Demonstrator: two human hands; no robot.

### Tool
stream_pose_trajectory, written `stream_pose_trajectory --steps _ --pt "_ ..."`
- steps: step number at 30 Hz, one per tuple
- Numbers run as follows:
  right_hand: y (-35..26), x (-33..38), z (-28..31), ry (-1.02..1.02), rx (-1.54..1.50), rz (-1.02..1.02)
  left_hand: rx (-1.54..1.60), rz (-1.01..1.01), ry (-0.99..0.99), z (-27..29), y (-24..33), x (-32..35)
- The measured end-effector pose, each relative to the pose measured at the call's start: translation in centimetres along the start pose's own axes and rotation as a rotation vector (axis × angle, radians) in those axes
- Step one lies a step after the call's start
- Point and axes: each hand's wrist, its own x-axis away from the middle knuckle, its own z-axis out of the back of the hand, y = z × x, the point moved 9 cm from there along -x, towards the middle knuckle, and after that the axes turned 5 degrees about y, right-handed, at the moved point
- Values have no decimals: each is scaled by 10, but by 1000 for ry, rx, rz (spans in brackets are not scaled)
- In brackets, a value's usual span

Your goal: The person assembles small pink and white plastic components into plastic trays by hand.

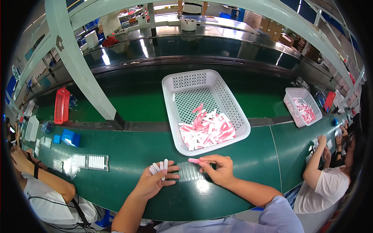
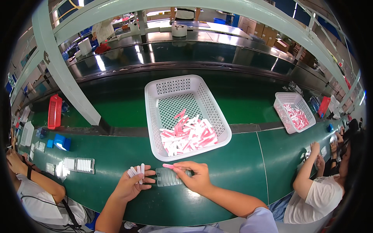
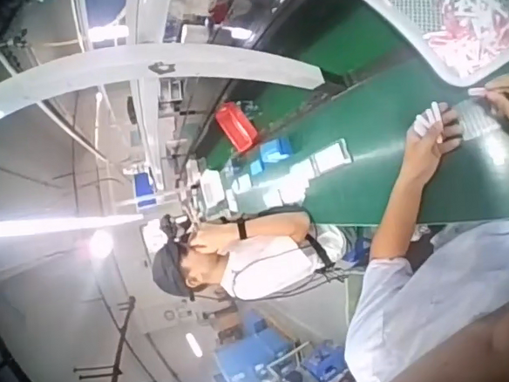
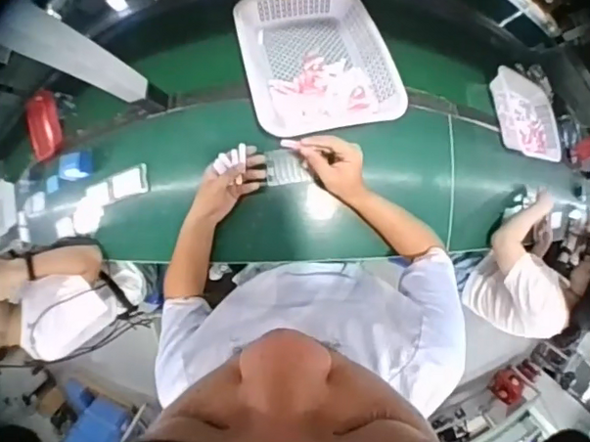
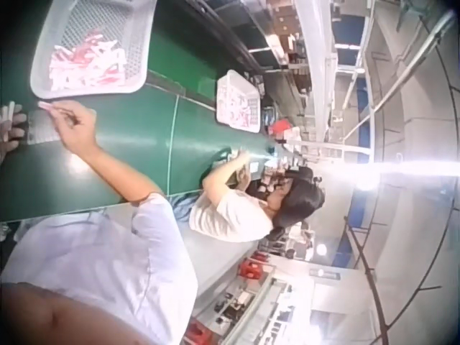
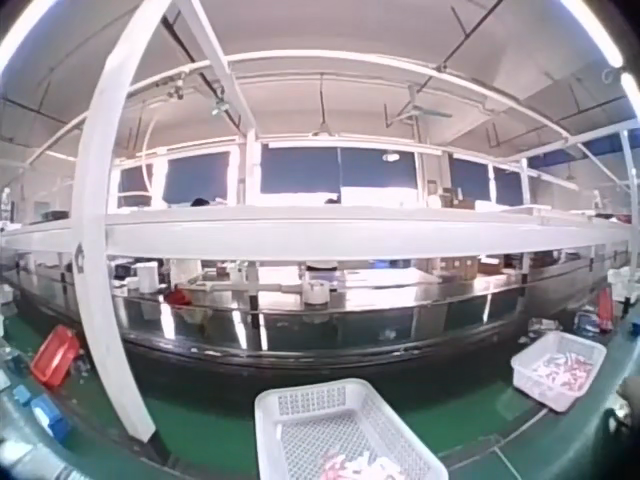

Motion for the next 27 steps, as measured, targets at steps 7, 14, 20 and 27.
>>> stream_pose_trajectory --steps 7,14,20,27 --pt "-1 4 -1 -24 2 -96 20 5 24 1 -2 4" --pt "-17 -10 -15 -292 89 5 -3 -55 74 5 6 3" --pt "1 -5 -37 -551 91 -303 35 -69 120 10 8 -1" --pt "9 -13 -72 -683 414 -210 14 -83 117 9 9 0"
